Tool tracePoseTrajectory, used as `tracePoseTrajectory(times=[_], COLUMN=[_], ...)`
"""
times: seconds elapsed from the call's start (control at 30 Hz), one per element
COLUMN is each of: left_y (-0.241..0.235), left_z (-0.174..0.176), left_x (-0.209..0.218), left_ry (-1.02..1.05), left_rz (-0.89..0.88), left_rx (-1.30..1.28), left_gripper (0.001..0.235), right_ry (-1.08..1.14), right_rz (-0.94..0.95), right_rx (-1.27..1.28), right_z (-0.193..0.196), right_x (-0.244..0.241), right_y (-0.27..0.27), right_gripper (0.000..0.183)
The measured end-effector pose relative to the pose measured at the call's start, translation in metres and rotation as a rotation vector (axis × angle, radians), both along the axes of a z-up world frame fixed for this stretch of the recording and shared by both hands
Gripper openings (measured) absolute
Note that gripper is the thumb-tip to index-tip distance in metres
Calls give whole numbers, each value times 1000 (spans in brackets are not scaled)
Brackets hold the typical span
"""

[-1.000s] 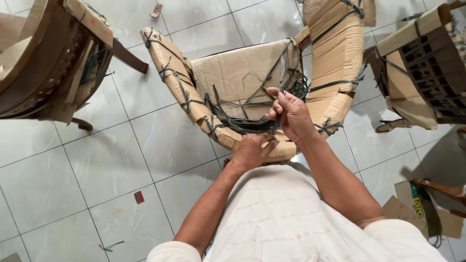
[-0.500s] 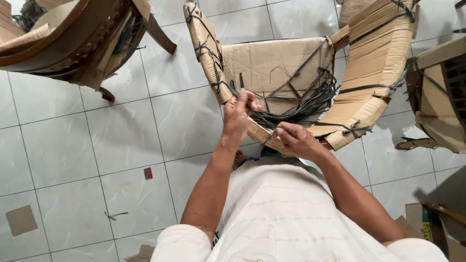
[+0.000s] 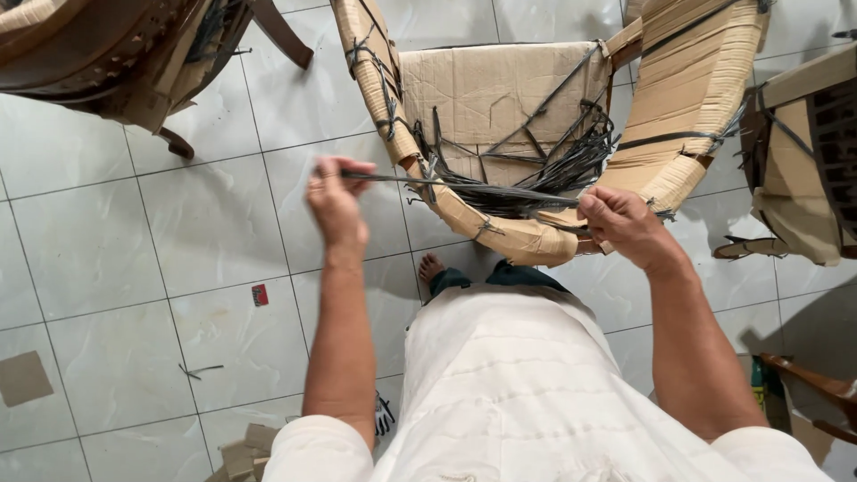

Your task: Wrapping and securing black plastic strips around a chair frame using a hook tool

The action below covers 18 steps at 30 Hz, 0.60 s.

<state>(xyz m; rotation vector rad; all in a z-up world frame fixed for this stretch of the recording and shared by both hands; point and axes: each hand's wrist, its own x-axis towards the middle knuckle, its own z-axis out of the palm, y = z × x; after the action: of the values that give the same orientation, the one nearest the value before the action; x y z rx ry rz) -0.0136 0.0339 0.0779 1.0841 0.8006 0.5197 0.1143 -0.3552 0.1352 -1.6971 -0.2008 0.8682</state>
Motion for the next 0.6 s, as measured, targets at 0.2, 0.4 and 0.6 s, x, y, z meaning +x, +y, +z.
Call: tracePoseTrajectory(times=[0.2,0.4,0.6], left_y=[20,-171,-320], left_z=[1,68,62], left_x=[-56,4,54], left_ry=[89,95,163], left_rz=[407,150,-700], left_rx=[166,663,137], left_gripper=[39,62,30], right_ry=[44,418,484], right_rz=[24,-297,-351], right_rx=[126,728,845], right_z=[-5,-4,-14], right_x=[32,40,81], right_y=[-16,11,-25], right_gripper=[36,43,42])
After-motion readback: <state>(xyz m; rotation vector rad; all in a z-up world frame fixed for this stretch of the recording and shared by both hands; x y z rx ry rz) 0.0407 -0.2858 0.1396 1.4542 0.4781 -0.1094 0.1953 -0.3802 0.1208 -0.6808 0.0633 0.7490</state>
